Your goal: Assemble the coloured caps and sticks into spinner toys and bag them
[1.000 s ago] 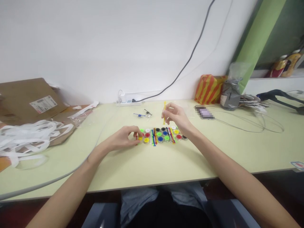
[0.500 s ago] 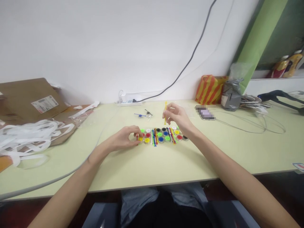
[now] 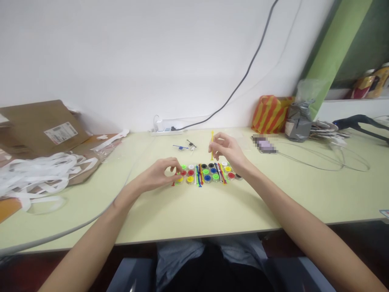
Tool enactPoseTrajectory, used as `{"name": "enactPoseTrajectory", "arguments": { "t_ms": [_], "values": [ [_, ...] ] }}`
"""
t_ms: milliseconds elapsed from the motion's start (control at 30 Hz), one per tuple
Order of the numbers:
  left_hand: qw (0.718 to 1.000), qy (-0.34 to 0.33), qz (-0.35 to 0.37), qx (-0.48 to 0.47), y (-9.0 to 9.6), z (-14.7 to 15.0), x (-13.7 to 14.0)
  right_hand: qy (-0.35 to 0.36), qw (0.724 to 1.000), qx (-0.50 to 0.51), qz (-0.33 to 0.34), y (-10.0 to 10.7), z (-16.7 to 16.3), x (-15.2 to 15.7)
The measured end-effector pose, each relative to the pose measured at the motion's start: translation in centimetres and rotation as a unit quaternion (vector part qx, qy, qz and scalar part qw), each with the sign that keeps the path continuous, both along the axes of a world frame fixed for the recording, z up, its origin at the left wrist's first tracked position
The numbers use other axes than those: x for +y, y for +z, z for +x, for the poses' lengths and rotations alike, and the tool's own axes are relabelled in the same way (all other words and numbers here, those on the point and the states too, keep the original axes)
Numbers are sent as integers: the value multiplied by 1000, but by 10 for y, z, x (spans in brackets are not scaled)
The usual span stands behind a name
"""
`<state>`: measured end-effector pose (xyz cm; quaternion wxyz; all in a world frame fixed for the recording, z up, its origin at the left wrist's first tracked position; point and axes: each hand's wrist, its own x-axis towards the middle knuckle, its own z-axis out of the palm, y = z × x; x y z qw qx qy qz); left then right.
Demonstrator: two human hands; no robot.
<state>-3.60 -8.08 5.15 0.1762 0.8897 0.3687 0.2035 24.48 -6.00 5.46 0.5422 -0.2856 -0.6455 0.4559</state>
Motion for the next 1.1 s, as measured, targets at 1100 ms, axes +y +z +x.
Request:
{"name": "enactPoseTrajectory", "arguments": {
  "t_ms": [1100],
  "values": [
    [990, -3, -133, -56, 15, 44, 0, 74, 994, -74, -40, -10, -30, -14]
  ]
}}
